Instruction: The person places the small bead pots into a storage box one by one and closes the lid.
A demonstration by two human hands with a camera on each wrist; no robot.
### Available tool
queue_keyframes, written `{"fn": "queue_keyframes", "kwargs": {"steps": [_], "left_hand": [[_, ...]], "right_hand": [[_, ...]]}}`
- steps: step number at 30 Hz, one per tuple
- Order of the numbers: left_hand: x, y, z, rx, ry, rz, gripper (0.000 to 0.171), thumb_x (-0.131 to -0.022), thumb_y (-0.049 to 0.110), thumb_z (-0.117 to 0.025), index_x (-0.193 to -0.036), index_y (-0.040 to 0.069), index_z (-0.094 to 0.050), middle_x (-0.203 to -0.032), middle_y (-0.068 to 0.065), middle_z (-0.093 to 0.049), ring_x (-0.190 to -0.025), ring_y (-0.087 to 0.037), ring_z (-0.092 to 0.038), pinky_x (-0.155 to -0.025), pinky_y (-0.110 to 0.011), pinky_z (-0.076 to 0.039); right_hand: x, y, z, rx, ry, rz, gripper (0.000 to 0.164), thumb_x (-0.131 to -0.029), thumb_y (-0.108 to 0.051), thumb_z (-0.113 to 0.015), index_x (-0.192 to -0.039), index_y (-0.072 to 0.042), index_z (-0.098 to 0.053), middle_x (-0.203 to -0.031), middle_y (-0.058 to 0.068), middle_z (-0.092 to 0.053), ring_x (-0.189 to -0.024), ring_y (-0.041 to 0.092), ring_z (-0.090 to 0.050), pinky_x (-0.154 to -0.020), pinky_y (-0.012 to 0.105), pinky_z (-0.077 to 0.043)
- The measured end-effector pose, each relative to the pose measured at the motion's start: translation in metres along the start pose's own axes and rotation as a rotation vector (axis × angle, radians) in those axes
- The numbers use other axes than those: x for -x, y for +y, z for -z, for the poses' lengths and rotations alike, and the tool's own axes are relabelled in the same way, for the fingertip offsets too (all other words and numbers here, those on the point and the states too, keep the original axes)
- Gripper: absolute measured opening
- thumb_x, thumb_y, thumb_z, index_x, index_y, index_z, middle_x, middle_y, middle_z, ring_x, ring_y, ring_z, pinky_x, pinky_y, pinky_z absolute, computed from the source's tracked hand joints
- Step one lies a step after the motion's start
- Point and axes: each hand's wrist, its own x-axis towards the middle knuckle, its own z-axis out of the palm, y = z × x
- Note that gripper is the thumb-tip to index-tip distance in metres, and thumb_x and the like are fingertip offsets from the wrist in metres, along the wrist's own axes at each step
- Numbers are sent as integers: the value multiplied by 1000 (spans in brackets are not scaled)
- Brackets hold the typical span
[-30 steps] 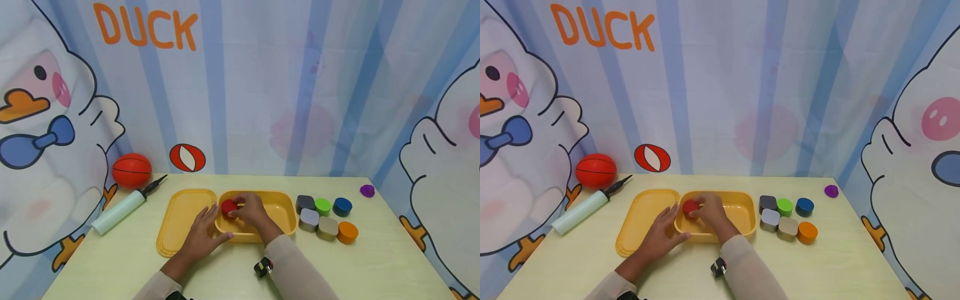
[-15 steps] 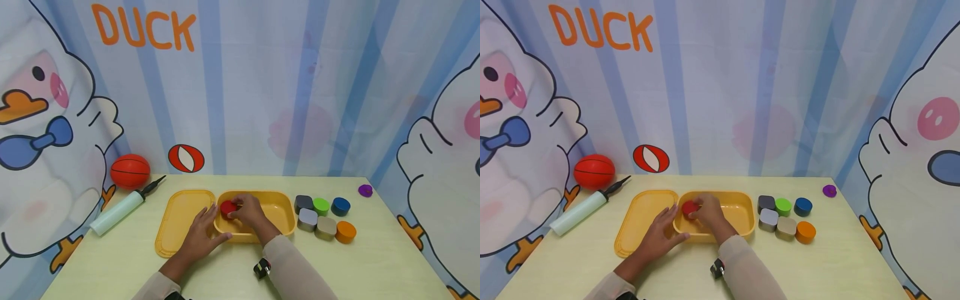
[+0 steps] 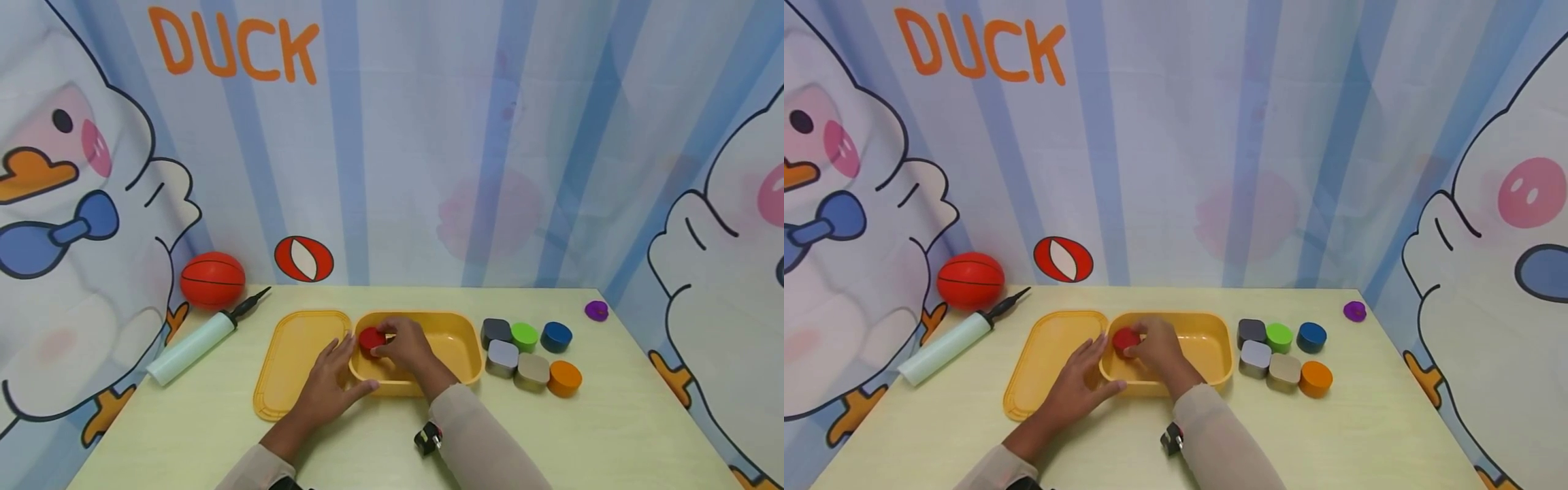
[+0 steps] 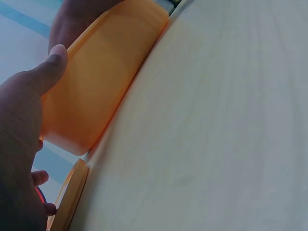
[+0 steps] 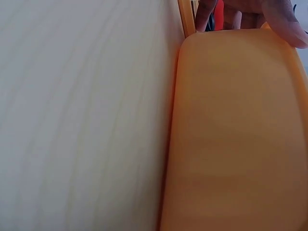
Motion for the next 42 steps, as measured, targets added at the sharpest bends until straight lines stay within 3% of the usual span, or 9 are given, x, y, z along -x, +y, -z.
{"fn": "queue_keyframes", "kwargs": {"steps": [7, 12, 20, 32, 42], "left_hand": [[1, -3, -1, -4, 7, -10, 98, -92, 53, -86, -167, 7, -43, -178, -9, -35, -167, -48, -27, -129, -75, -29], [1, -5, -3, -8, 20, -27, 97, -92, 52, -86, -167, 6, -44, -178, -10, -36, -166, -49, -29, -129, -74, -29], [0, -4, -3, -1, 19, -21, 98, -92, 53, -86, -167, 7, -44, -178, -9, -37, -167, -48, -28, -130, -74, -29], [0, -2, -4, -1, 0, 6, 99, -92, 56, -85, -168, 10, -42, -178, -6, -35, -168, -46, -26, -130, -75, -28], [0, 0, -1, -14, 4, 9, 100, -91, 55, -86, -168, 10, -42, -178, -7, -35, -167, -47, -27, -130, -75, -28]], "right_hand": [[1, 1, 0, 41, 11, -6, 42, -90, -8, -90, -128, 1, -78, -134, 18, -77, -114, 35, -78, -101, 45, -65], [3, -1, 1, 78, 22, -9, 43, -89, -11, -92, -129, 0, -79, -132, 18, -78, -120, 38, -73, -103, 48, -64], [5, -4, 7, 42, 38, -12, 45, -88, -12, -92, -129, 0, -79, -134, 18, -78, -129, 42, -71, -105, 51, -63], [24, -10, 29, 35, 85, 10, 49, -93, -19, -88, -137, -3, -75, -140, 21, -74, -133, 42, -70, -103, 52, -64], [39, 3, 51, 54, 138, 89, 45, -95, -20, -87, -137, -8, -77, -139, 18, -76, -133, 41, -69, -109, 56, -60]]}}
